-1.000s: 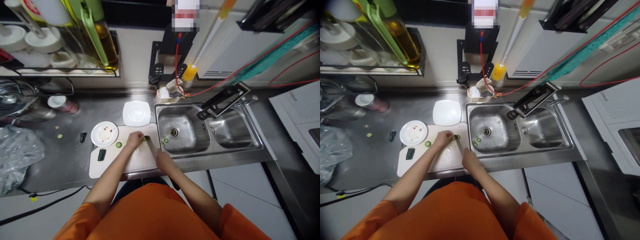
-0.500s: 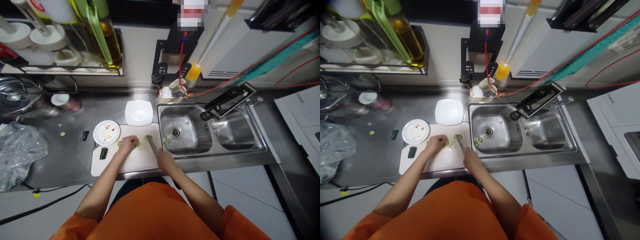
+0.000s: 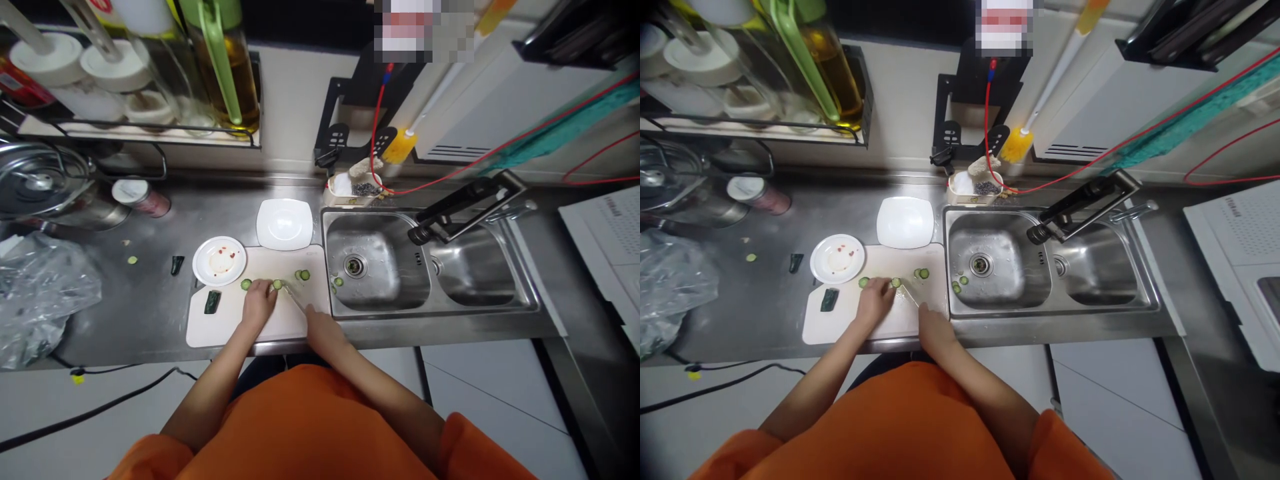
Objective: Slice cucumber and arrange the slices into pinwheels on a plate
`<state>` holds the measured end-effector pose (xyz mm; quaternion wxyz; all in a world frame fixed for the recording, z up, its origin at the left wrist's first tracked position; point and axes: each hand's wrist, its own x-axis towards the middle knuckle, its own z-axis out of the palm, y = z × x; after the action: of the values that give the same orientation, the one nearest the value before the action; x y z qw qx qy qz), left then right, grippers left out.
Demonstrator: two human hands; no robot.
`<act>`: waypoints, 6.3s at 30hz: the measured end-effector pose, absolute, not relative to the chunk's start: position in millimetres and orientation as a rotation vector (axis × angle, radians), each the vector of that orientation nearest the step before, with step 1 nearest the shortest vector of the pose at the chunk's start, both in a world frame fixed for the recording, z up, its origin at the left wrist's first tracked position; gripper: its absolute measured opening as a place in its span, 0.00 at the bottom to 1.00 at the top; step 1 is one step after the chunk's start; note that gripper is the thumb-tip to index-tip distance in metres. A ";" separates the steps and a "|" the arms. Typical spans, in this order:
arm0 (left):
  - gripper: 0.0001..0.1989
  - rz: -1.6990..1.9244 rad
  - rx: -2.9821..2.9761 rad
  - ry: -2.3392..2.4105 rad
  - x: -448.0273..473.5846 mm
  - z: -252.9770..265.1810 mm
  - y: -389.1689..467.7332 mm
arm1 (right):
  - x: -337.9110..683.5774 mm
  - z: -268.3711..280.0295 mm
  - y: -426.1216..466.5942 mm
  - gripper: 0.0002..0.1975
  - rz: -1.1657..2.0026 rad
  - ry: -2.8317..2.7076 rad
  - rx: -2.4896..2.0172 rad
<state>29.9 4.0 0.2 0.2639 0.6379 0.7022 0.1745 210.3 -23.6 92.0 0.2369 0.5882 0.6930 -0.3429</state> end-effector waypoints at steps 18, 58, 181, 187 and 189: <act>0.12 0.528 1.689 1.851 28.1 -1.8 7.0 | 199.8 88.1 -24.3 0.18 -0.914 1.927 1.607; 0.14 0.544 0.955 2.181 -38.2 24.5 5.2 | 214.1 94.3 -34.1 0.20 -0.964 1.861 1.584; 0.11 0.609 1.739 1.811 29.6 -7.8 -0.7 | 205.3 92.9 -26.4 0.17 -0.920 1.925 1.596; 0.11 0.578 1.719 1.835 31.3 -8.2 1.2 | 209.8 95.9 -28.4 0.19 -0.955 1.888 1.570; 0.11 0.560 1.706 1.847 32.1 -7.5 2.2 | 213.2 99.2 -32.2 0.20 -0.968 1.854 1.576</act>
<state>32.1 2.2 -7.5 0.2794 0.6359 0.6885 0.2088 213.2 -32.2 99.2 0.2585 0.5813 0.6838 -0.3572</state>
